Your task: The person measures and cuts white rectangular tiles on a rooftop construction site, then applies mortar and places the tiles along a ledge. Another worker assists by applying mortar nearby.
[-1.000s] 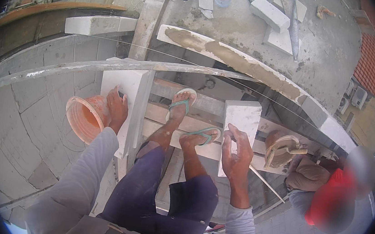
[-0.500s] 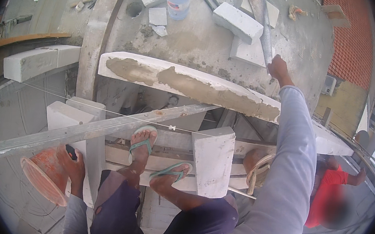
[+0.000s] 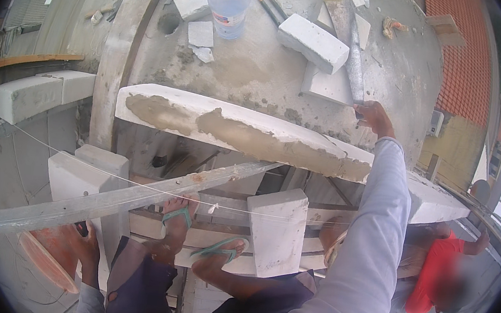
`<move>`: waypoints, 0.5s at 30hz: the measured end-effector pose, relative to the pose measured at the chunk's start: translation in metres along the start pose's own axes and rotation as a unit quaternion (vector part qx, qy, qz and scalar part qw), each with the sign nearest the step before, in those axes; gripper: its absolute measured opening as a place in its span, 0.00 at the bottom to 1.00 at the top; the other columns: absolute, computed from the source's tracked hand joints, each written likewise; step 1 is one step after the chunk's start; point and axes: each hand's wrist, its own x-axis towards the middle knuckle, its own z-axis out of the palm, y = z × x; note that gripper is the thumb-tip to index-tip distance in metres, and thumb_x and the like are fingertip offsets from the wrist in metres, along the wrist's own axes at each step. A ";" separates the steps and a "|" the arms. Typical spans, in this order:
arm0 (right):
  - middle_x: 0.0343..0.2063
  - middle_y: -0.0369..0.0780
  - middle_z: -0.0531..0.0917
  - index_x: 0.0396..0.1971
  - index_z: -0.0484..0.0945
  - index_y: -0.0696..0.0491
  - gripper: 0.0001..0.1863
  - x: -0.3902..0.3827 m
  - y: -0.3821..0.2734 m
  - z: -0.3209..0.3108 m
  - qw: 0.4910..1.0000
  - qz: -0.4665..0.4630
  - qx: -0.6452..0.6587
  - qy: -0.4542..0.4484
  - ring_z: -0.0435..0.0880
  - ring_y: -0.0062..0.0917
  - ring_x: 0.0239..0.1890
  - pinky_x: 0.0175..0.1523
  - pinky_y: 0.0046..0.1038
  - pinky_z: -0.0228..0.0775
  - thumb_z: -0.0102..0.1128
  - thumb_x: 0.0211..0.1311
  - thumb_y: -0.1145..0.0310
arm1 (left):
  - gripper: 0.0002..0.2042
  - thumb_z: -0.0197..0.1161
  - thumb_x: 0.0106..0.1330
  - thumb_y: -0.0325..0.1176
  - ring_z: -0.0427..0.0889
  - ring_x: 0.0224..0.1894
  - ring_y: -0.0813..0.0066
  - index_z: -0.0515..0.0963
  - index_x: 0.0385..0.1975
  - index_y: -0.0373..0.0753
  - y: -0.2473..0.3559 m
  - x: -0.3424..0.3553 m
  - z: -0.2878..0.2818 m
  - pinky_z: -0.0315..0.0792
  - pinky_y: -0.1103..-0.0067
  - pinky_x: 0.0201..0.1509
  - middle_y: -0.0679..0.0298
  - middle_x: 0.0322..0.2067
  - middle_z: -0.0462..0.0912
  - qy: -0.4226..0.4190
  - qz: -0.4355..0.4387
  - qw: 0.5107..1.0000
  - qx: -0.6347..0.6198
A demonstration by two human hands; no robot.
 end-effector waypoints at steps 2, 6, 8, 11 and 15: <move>0.43 0.34 0.86 0.44 0.87 0.50 0.17 -0.022 -0.012 -0.032 0.998 0.009 0.063 0.010 0.83 0.24 0.46 0.59 0.36 0.79 0.75 0.70 0.51 | 0.34 0.73 0.68 0.30 0.66 0.75 0.35 0.68 0.72 0.27 0.014 0.000 -0.007 0.56 0.52 0.80 0.37 0.72 0.69 -0.021 -0.031 0.999 0.012; 0.39 0.27 0.77 0.44 0.82 0.46 0.15 -0.056 -0.061 -0.101 0.967 -0.096 0.193 0.135 0.76 0.13 0.40 0.55 0.21 0.80 0.69 0.77 0.50 | 0.42 0.75 0.67 0.33 0.59 0.79 0.35 0.60 0.79 0.31 0.039 -0.008 -0.017 0.52 0.48 0.83 0.35 0.75 0.62 0.052 0.137 0.984 0.102; 0.39 0.27 0.78 0.46 0.81 0.47 0.12 -0.068 -0.107 -0.126 0.931 -0.170 0.268 0.180 0.77 0.14 0.40 0.53 0.21 0.81 0.67 0.79 0.54 | 0.46 0.77 0.66 0.36 0.53 0.81 0.35 0.56 0.80 0.33 0.035 -0.024 -0.031 0.49 0.46 0.84 0.37 0.77 0.59 -0.015 0.127 0.990 0.054; 0.39 0.30 0.81 0.49 0.82 0.52 0.12 -0.110 -0.170 -0.163 0.880 -0.244 0.323 0.249 0.80 0.16 0.40 0.51 0.25 0.81 0.64 0.81 0.58 | 0.47 0.78 0.65 0.35 0.56 0.81 0.37 0.57 0.80 0.32 0.051 -0.060 -0.063 0.52 0.49 0.84 0.40 0.77 0.62 -0.026 0.209 0.975 0.069; 0.34 0.30 0.81 0.43 0.83 0.53 0.17 -0.265 -0.210 -0.168 0.853 -0.332 0.211 0.344 0.79 0.17 0.36 0.45 0.26 0.76 0.62 0.82 0.53 | 0.30 0.73 0.70 0.33 0.73 0.73 0.43 0.71 0.70 0.32 0.074 -0.091 -0.143 0.64 0.55 0.77 0.44 0.67 0.76 -0.175 0.184 0.963 -0.085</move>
